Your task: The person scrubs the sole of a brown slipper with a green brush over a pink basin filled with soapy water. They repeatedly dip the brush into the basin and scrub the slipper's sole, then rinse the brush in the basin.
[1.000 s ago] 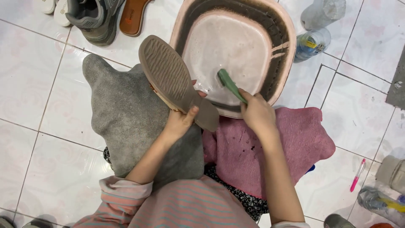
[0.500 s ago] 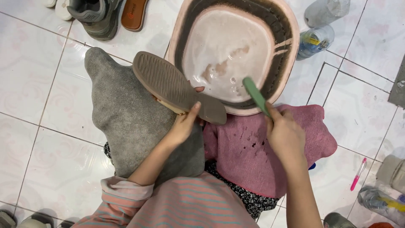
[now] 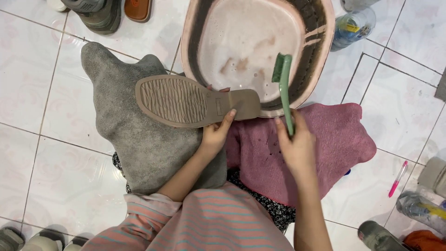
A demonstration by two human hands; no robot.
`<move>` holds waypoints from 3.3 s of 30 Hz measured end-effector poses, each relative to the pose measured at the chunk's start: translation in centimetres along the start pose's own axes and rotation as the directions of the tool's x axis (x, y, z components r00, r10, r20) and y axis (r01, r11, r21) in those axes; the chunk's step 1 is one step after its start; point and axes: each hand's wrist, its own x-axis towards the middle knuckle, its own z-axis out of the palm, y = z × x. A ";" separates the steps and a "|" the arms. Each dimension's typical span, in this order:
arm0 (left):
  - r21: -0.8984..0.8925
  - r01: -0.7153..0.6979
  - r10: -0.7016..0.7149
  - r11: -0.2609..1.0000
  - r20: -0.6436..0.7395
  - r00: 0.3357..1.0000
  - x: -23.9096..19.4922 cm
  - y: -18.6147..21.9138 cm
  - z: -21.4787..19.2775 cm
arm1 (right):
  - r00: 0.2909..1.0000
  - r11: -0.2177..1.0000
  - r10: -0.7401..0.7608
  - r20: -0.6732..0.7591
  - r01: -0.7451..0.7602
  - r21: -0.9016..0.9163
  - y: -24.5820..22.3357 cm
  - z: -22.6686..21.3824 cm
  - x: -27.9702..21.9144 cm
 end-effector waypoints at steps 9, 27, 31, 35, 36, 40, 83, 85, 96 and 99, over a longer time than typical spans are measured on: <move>-0.278 0.226 -0.170 0.934 0.213 0.962 -0.5 1.0 -1.7 | 0.955 0.166 0.213 0.206 -0.244 0.956 -0.1 6.4 3.5; -0.543 0.726 -0.270 0.423 0.689 0.673 -4.3 -0.3 -6.2 | 0.975 0.608 -0.040 0.221 -0.152 0.780 0.9 4.5 6.1; -0.533 0.802 -0.222 0.269 0.776 0.590 -5.1 -0.5 -6.6 | 0.975 0.635 -0.102 0.195 -0.087 0.768 0.9 3.9 7.1; -0.540 0.753 -0.508 0.375 0.560 0.654 -5.4 -2.9 -6.5 | 0.977 0.666 -0.091 0.195 -0.086 0.741 0.6 4.9 7.7; -0.563 0.807 -0.316 0.181 0.743 0.590 -4.9 -3.4 -6.2 | 0.991 0.755 -0.116 0.070 0.042 0.655 0.4 5.0 7.8; -0.548 0.837 -0.129 0.009 0.829 0.544 -3.2 -4.2 -5.7 | 0.959 0.724 -0.148 -0.241 0.271 0.635 -0.7 2.7 6.5; -0.704 0.695 -0.476 0.146 0.566 0.673 -5.9 2.1 -3.5 | 0.777 0.777 -0.128 0.616 0.464 -0.424 -7.1 -7.1 2.8; -0.719 0.683 -0.482 0.132 0.555 0.678 -6.1 1.8 -3.2 | 0.808 0.705 -0.177 0.562 0.502 -0.501 -7.0 -7.1 3.1; -0.678 0.713 -0.217 0.176 0.680 0.700 -5.3 -2.1 -3.5 | 0.782 0.616 -0.242 0.575 0.581 -0.532 -5.3 -4.6 2.5; -0.716 0.682 -0.394 0.146 0.591 0.704 -6.1 2.0 -2.6 | 0.792 0.698 -0.286 0.539 0.557 -0.449 -7.1 -3.3 2.3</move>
